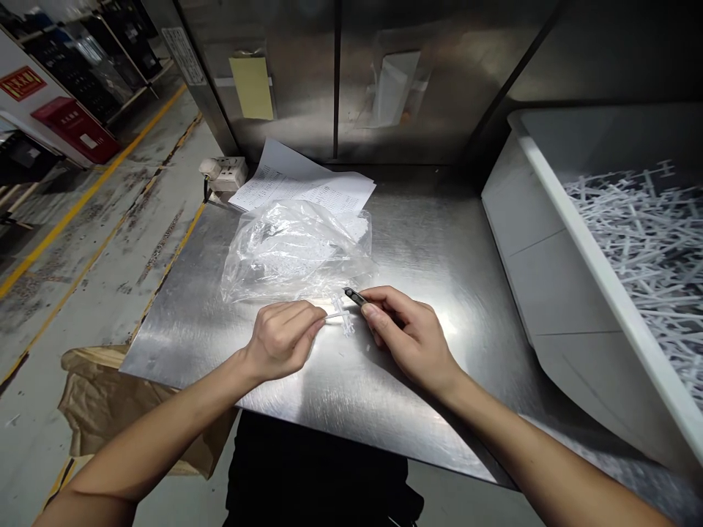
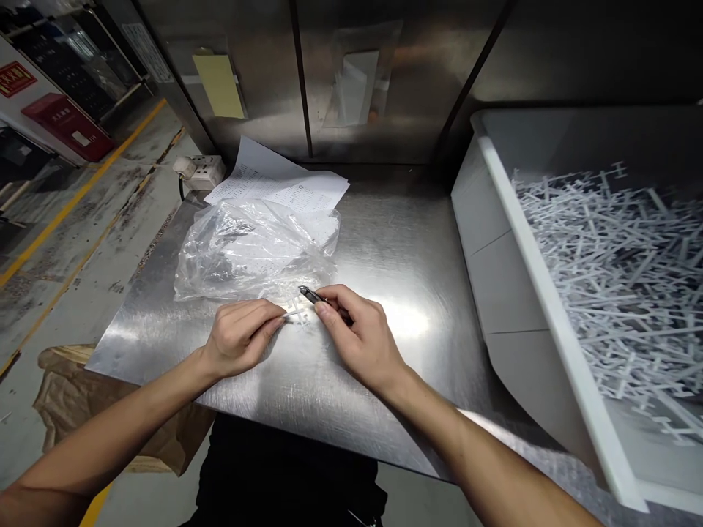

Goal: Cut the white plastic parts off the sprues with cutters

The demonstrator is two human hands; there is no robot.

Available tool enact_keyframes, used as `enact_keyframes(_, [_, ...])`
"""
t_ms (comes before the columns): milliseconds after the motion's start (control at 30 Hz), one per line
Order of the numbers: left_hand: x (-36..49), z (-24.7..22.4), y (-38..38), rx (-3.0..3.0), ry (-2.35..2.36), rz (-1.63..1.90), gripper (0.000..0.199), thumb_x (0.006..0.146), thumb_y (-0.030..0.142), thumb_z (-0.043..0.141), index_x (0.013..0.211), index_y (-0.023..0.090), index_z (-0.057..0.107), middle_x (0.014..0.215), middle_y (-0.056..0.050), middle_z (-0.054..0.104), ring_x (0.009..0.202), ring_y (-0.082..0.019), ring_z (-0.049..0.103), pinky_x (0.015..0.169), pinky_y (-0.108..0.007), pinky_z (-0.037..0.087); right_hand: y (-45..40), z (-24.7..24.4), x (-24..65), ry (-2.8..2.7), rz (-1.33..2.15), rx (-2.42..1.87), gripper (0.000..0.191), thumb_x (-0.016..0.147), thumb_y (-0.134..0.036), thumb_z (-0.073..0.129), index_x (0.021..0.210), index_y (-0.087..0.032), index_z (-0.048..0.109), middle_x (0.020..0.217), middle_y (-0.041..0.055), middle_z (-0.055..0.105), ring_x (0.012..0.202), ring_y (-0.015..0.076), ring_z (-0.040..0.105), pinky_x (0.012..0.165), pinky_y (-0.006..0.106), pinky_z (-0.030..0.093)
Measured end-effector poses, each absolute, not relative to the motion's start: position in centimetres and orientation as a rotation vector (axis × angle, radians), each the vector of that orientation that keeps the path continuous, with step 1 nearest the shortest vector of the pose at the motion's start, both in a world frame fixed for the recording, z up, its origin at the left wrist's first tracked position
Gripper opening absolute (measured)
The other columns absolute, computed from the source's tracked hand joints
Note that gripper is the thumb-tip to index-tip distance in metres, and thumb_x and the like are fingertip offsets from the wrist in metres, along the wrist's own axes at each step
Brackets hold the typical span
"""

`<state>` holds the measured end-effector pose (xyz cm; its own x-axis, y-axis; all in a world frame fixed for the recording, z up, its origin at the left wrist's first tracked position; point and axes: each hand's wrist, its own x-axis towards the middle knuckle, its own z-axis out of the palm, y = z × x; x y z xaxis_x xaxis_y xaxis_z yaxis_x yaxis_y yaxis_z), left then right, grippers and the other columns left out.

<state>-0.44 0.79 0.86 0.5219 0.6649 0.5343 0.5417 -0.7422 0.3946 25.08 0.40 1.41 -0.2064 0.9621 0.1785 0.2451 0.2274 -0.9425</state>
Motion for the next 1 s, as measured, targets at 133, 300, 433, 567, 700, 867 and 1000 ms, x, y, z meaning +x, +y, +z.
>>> enact_keyframes(133, [-0.5,0.8,0.8,2.585,1.031,1.018,0.014,0.108,0.011,0.059,0.108,0.018,0.071,0.09,-0.004,0.082,0.073,-0.017,0.076,0.066,-0.03,0.056,0.3,1.6,25.2,-1.664,1.04,-1.084,0.019,0.11,-0.034,0.067,0.117,-0.02,0.078,0.087,0.002,0.077,0.077,0.018,0.072,0.064,0.03,0.052])
enact_keyframes(300, [-0.5,0.7,0.9,2.601,1.019,1.033,0.012,0.107,0.01,0.061,0.107,0.018,0.071,0.088,-0.004,0.081,0.071,-0.017,0.074,0.065,-0.029,0.054,0.0,1.9,25.1,-1.674,1.088,-1.069,0.019,0.111,-0.034,0.068,0.12,-0.021,0.078,0.089,0.0021,0.078,0.077,0.0181,0.072,0.067,0.031,0.054])
enact_keyframes(433, [-0.5,0.7,0.9,2.612,1.018,1.029,0.013,0.107,0.009,0.06,0.107,0.018,0.07,0.088,-0.004,0.08,0.071,-0.017,0.073,0.065,-0.029,0.053,-0.1,2.1,25.0,-1.684,1.131,-1.086,0.02,0.11,-0.036,0.069,0.119,-0.021,0.079,0.087,0.0021,0.077,0.074,0.0177,0.07,0.065,0.031,0.052])
enact_keyframes(567, [-0.5,0.7,0.9,2.628,1.022,1.015,0.014,0.108,0.009,0.058,0.107,0.018,0.069,0.086,-0.003,0.078,0.07,-0.016,0.071,0.064,-0.029,0.052,-0.1,2.2,25.0,-1.69,1.153,-1.115,0.021,0.11,-0.037,0.068,0.119,-0.021,0.079,0.083,0.001,0.074,0.069,0.0167,0.065,0.062,0.031,0.05])
enact_keyframes(700, [-0.4,0.8,0.9,2.658,1.018,1.011,0.015,0.108,0.008,0.058,0.107,0.018,0.069,0.085,-0.003,0.078,0.07,-0.016,0.071,0.063,-0.029,0.051,-0.1,2.4,24.9,-1.692,1.144,-1.132,0.023,0.111,-0.038,0.067,0.119,-0.02,0.079,0.082,0.0009,0.073,0.067,0.0163,0.064,0.062,0.032,0.05])
enact_keyframes(867, [-0.3,0.7,0.8,2.72,1.016,1.016,0.014,0.107,0.006,0.06,0.106,0.017,0.069,0.086,-0.003,0.078,0.071,-0.017,0.072,0.063,-0.03,0.051,-0.2,2.5,24.7,-1.709,1.116,-1.135,0.021,0.111,-0.038,0.067,0.118,-0.021,0.079,0.085,0.0016,0.076,0.071,0.0169,0.067,0.063,0.031,0.05])
enact_keyframes(1000, [-0.3,0.6,0.7,2.741,1.024,1.002,0.014,0.107,0.007,0.06,0.106,0.017,0.069,0.086,-0.003,0.078,0.071,-0.016,0.072,0.063,-0.031,0.05,-0.3,2.4,24.6,-1.693,1.088,-1.137,0.019,0.112,-0.035,0.066,0.115,-0.023,0.08,0.082,0.0003,0.075,0.07,0.0168,0.066,0.064,0.031,0.048])
